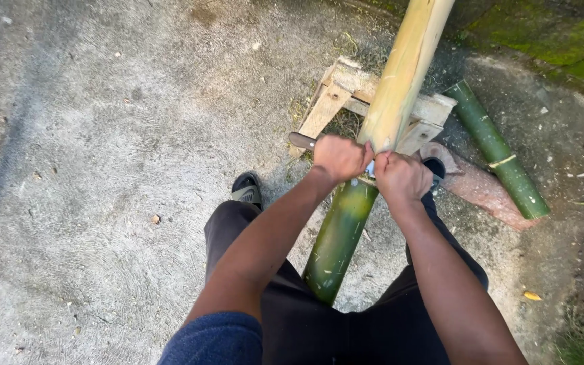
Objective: The recorder uses a knife to strip the green outer layer from a bamboo pole.
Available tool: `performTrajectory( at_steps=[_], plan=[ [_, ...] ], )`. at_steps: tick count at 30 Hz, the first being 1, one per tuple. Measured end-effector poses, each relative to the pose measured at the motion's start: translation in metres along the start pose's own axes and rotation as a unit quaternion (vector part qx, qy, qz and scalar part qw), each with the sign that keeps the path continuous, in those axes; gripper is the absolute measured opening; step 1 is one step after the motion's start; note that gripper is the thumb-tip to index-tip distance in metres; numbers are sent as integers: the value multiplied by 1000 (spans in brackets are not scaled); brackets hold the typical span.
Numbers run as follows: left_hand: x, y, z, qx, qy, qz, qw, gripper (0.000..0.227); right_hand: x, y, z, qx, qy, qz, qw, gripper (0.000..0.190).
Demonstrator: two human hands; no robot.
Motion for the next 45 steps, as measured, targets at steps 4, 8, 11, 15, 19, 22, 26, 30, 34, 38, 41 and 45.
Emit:
performTrajectory(
  at_steps=[4, 8, 11, 15, 19, 22, 26, 30, 34, 38, 41, 45],
  plan=[
    [-17, -10, -22, 15, -53, 24, 998, 69, -4, 1, 6, -21, 53, 15, 998, 41],
    [-38, -5, 2, -16, 99, -31, 994, 65, -26, 12, -4, -62, 91, 20, 994, 43],
    [-39, -4, 2, -10, 88, -19, 996, 65, -30, 10, -2, -61, 82, 30, 994, 43],
    [-26, 0, 5, -16, 225, -80, 971, 62, -21, 6, 11, -23, 157, 54, 986, 37],
    [-13, 3, 4, -7, 133, -45, 990, 63, -8, 6, 3, -58, 84, 37, 994, 44],
    [0, 10, 8, -5, 157, -66, 985, 63, 6, 5, 7, -85, 91, 33, 992, 41],
    [-6, 5, -1, -1, 55, -10, 998, 66, 2, 2, 12, -56, 48, 11, 997, 39],
    [-15, -3, -4, 7, 110, -44, 993, 64, -5, 3, 17, -90, 101, 28, 990, 39],
    [-33, -5, 3, -12, 119, -39, 992, 64, -26, 14, -11, -62, 30, -4, 998, 50],
    [-25, -1, 13, -4, 231, -79, 970, 61, -30, 8, 2, -60, 130, 70, 987, 42],
    [-18, 6, 13, -6, 225, -83, 971, 60, -21, 8, 4, -65, 116, 57, 990, 42],
    [-2, 16, 12, -10, 186, -66, 980, 57, 4, 20, -24, -70, 19, 3, 997, 47]
  ],
)
Point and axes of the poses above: each hand's wrist, its own x-axis away from the middle knuckle, its own z-axis out of the back of the hand, y = z × x, the point moved 8 cm from there along -x, towards the middle knuckle, and after that the axes turned 8 degrees about x, right-handed, at the moved point
